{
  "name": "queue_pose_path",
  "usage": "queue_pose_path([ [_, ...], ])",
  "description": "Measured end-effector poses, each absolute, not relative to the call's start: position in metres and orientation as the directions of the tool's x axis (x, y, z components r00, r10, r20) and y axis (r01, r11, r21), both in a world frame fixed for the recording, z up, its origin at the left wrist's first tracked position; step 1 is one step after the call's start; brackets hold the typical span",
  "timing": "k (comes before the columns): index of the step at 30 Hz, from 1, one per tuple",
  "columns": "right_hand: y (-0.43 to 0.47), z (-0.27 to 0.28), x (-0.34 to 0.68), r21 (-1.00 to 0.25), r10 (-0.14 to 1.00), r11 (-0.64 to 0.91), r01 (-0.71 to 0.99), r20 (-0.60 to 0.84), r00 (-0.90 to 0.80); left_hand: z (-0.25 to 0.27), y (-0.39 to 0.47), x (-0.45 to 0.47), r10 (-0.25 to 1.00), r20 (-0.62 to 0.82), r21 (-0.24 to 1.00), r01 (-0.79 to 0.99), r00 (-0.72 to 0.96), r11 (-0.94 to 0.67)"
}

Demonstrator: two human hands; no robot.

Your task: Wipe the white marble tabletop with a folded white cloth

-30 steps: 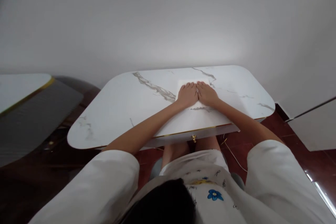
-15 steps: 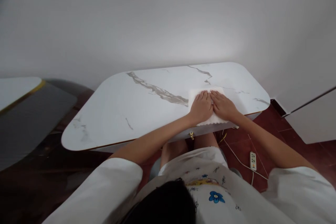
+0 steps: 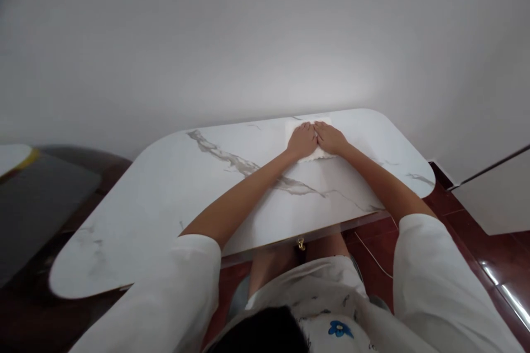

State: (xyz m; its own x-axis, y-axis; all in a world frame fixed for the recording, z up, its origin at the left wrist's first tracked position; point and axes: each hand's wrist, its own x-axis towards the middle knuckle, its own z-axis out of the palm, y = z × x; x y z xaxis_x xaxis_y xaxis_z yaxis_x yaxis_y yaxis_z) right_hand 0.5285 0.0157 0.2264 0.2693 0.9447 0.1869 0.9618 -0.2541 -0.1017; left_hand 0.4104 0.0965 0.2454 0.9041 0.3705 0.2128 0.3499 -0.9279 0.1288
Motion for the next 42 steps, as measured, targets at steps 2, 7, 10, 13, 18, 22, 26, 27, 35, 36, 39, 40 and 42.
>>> queue_pose_path([
  [2, 0.036, 0.226, 0.537, -0.105, 0.946, -0.254, 0.961, 0.181, 0.27, 0.244, 0.116, 0.418, 0.375, 0.216, 0.124, 0.356, 0.902, -0.926],
  [7, 0.073, 0.223, 0.562, -0.159, 0.957, -0.195, 0.968, 0.187, 0.223, 0.24, 0.148, 0.436, 0.404, 0.231, 0.138, 0.381, 0.885, -0.914],
  [10, 0.082, 0.222, 0.579, -0.179, 0.96, -0.182, 0.967, 0.182, 0.215, 0.239, 0.155, 0.451, 0.416, 0.24, 0.134, 0.394, 0.877, -0.909],
  [13, 0.078, 0.222, 0.596, -0.17, 0.952, -0.217, 0.961, 0.183, 0.247, 0.24, 0.152, 0.469, 0.399, 0.248, 0.139, 0.375, 0.883, -0.916],
  [18, 0.052, 0.218, 0.616, -0.169, 0.928, -0.272, 0.947, 0.215, 0.305, 0.24, 0.135, 0.493, 0.321, 0.259, 0.125, 0.298, 0.911, -0.946],
  [22, 0.026, 0.211, 0.618, -0.199, 0.916, -0.256, 0.946, 0.263, 0.303, 0.24, 0.115, 0.492, 0.273, 0.246, 0.111, 0.253, 0.93, -0.961],
  [26, -0.003, 0.209, 0.603, -0.214, 0.922, -0.238, 0.947, 0.258, 0.29, 0.241, 0.086, 0.474, 0.284, 0.237, 0.132, 0.259, 0.929, -0.957],
  [27, -0.012, 0.21, 0.597, -0.213, 0.923, -0.241, 0.947, 0.252, 0.292, 0.241, 0.077, 0.468, 0.287, 0.238, 0.136, 0.261, 0.928, -0.956],
  [35, -0.086, 0.215, 0.529, -0.182, 0.925, -0.278, 0.943, 0.214, 0.314, 0.248, 0.004, 0.404, 0.308, 0.192, 0.144, 0.283, 0.932, -0.948],
  [36, -0.095, 0.216, 0.519, -0.182, 0.926, -0.271, 0.945, 0.218, 0.308, 0.249, -0.004, 0.395, 0.311, 0.182, 0.143, 0.287, 0.933, -0.947],
  [39, -0.12, 0.217, 0.495, -0.185, 0.932, -0.235, 0.954, 0.237, 0.275, 0.251, -0.025, 0.37, 0.306, 0.151, 0.128, 0.288, 0.94, -0.949],
  [40, -0.129, 0.217, 0.488, -0.185, 0.934, -0.22, 0.958, 0.244, 0.261, 0.251, -0.032, 0.363, 0.298, 0.145, 0.122, 0.282, 0.943, -0.952],
  [42, -0.147, 0.218, 0.476, -0.183, 0.934, -0.205, 0.961, 0.256, 0.248, 0.251, -0.046, 0.352, 0.28, 0.135, 0.113, 0.266, 0.951, -0.957],
])
